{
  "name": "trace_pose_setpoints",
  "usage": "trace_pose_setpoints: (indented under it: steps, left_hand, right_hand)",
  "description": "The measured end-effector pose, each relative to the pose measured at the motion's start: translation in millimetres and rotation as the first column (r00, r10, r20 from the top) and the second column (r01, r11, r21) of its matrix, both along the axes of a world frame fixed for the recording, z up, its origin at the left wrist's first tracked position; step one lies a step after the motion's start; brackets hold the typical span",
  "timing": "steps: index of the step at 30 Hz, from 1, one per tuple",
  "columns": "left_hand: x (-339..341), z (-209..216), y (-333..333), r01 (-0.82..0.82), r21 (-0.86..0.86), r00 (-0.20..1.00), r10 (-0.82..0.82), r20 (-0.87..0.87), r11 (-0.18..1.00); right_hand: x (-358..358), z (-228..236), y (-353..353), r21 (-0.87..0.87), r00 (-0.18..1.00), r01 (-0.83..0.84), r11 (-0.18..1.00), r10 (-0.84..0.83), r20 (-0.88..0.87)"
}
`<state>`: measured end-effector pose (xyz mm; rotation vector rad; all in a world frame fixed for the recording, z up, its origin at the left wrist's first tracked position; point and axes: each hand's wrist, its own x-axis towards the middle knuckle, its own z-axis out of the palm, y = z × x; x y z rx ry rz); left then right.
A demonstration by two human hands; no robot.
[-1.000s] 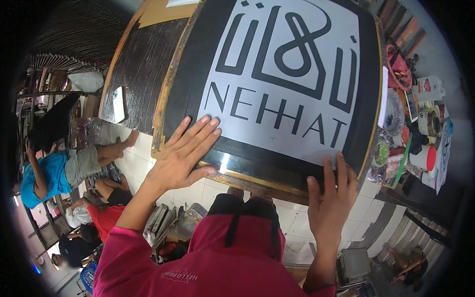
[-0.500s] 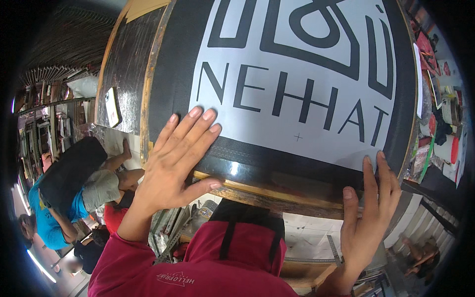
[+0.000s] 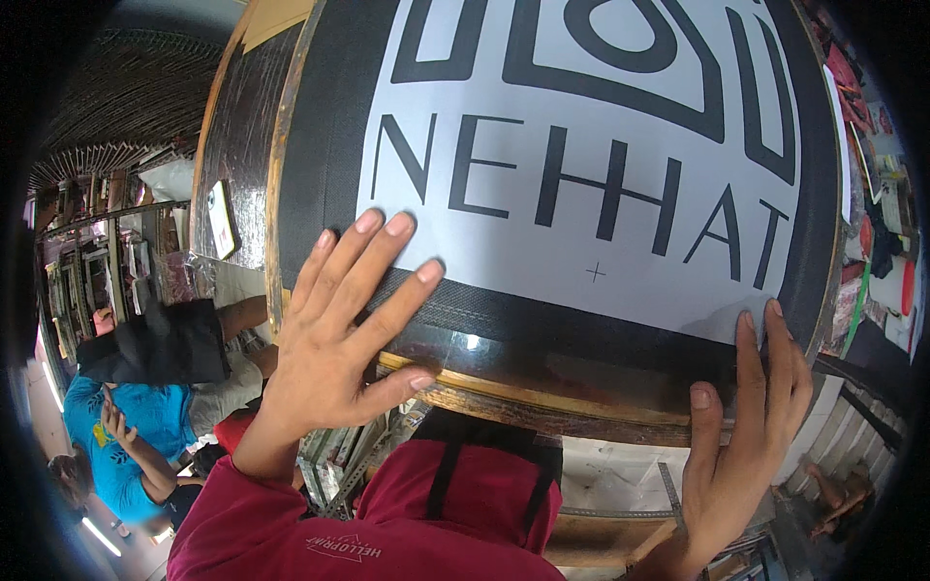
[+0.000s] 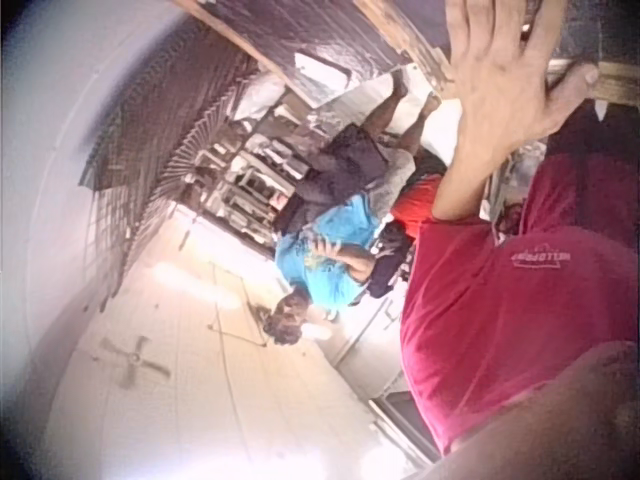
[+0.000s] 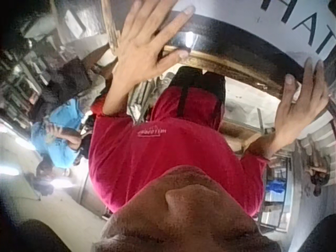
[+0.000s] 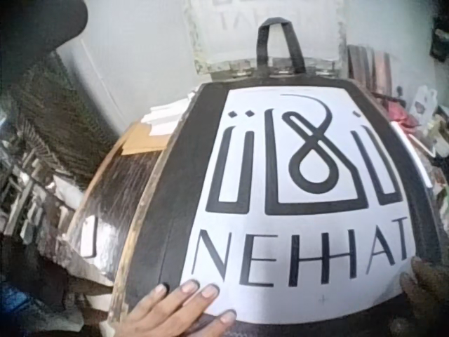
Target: The person prepares a screen for printing by aligning a stencil on a frame and securing its edges with tape.
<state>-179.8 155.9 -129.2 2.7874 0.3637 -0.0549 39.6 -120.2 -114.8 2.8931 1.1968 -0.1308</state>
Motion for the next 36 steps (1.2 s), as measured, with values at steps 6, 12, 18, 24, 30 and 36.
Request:
trace_pose_setpoints:
  steps: [6, 12, 18, 24, 30, 36]
  left_hand:
    - [0.5, -0.9, -1.0, 0.014, 0.047, 1.000, -0.014, -0.002, 0.999]
    - [-1.2, -1.7, -3.2, -0.002, 0.046, 0.999, 0.004, -0.032, 0.999]
    - [-2.7, -4.3, -4.2, 0.000, 0.061, 1.000, 0.002, -0.028, 0.998]
    - [-1.6, -4.2, -4.8, -0.005, 0.051, 1.000, 0.006, -0.006, 0.999]
    - [-0.6, -4.4, -4.9, -0.007, 0.049, 1.000, 0.007, -0.003, 0.999]
    - [-0.6, -4.7, -4.9, -0.005, 0.047, 1.000, 0.005, 0.006, 0.999]
  right_hand:
    - [-0.7, 2.2, 0.5, -0.018, 1.000, -0.012, 1.000, 0.012, -0.003]
    - [-0.6, 1.9, -0.6, -0.030, 1.000, -0.003, 1.000, 0.003, 0.004]
    - [0.2, -0.1, -3.1, -0.025, 1.000, 0.006, 1.000, -0.006, -0.004]
    - [0.4, 3.0, -1.2, -0.051, 1.000, 0.012, 0.999, -0.012, -0.012]
    - [1.7, 3.0, -0.8, -0.044, 1.000, 0.014, 0.999, -0.015, -0.023]
    - [2.2, 3.7, 0.2, -0.026, 1.000, -0.008, 1.000, 0.008, -0.024]
